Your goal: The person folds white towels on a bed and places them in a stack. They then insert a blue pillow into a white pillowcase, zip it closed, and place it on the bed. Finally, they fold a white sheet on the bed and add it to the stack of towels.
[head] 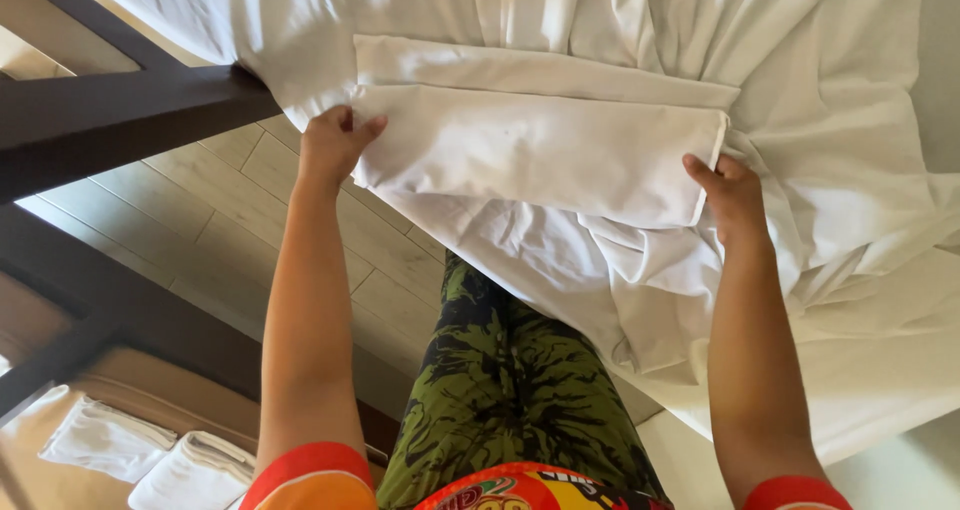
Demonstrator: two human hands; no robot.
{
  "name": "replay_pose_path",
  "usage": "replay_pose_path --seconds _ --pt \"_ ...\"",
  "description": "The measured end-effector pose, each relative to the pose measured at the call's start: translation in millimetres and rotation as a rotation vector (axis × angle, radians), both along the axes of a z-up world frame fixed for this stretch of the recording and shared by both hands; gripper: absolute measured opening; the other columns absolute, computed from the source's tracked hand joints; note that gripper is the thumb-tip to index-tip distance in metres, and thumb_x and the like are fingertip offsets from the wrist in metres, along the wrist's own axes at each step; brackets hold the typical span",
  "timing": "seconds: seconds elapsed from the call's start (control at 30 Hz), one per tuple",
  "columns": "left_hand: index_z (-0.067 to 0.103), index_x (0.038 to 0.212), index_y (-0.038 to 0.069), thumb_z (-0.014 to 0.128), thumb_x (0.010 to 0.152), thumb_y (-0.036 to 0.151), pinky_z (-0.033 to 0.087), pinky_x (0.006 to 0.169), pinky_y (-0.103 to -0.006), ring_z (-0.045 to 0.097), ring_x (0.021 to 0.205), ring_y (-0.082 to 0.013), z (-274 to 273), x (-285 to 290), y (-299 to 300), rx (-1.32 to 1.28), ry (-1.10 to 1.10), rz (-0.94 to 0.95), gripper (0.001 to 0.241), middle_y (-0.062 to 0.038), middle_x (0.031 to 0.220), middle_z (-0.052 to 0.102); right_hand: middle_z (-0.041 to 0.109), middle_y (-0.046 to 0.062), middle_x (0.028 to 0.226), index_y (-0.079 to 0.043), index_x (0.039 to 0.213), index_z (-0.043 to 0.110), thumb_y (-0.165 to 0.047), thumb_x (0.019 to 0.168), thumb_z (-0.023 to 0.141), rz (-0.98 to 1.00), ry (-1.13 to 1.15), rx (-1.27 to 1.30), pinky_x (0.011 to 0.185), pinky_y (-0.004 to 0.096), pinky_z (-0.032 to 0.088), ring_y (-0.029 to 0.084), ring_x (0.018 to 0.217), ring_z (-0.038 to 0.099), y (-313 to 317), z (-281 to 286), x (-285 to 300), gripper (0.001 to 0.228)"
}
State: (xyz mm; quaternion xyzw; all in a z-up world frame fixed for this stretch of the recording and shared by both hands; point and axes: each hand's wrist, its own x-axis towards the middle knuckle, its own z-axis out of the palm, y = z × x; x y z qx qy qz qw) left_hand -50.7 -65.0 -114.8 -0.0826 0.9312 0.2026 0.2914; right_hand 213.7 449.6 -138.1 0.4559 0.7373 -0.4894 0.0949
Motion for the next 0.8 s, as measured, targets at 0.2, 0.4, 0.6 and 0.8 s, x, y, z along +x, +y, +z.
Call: replay_pose_path --seconds 0.2,0.4,0.6,0.8 --pt "0.076 0.097 0.021 0.089 0.084 0.043 0.056 0.072 -0.0298 0.067 0.074 -0.0123 33 -8 28 0.370 0.087 0.161 0.029 0.001 0.078 0.072 0.071 0.003 0.103 -0.009 0.123 0.066 -0.025 0.096 0.083 -0.183 0.300 -0.368 0.091 0.034 0.059 0.014 0.094 0.071 12 -15 6 0.036" --pt "0.074 0.099 0.015 0.091 0.085 0.027 0.057 0.076 -0.0193 0.068 0.079 -0.0048 75 -23 37 0.728 0.033 0.305 0.026 0.007 0.085 0.071 0.071 0.006 0.124 -0.011 0.133 0.062 -0.018 0.094 0.079 -0.252 0.534 -0.507 0.112 0.046 0.057 0.024 0.115 0.072 44 -43 30 0.043" --pt "0.078 0.105 0.013 0.081 0.090 0.025 0.060 0.074 -0.0207 0.065 0.070 -0.0064 54 -41 55 0.492 0.043 0.307 0.019 0.004 0.088 0.077 0.068 -0.005 0.098 -0.009 0.114 0.071 -0.012 0.098 0.075 -0.327 0.485 -0.472 0.091 0.019 0.050 0.004 0.087 0.058 25 -11 -20 0.017" --pt "0.079 0.103 0.016 0.079 0.089 0.029 0.053 0.066 -0.0242 0.060 0.065 -0.0084 30 -30 79 0.191 0.223 0.304 0.019 0.004 0.077 0.072 0.068 -0.007 0.093 -0.006 0.113 0.072 -0.010 0.102 0.072 -0.259 0.433 -0.103 0.082 0.016 0.049 0.002 0.082 0.057 3 -6 -36 0.012"
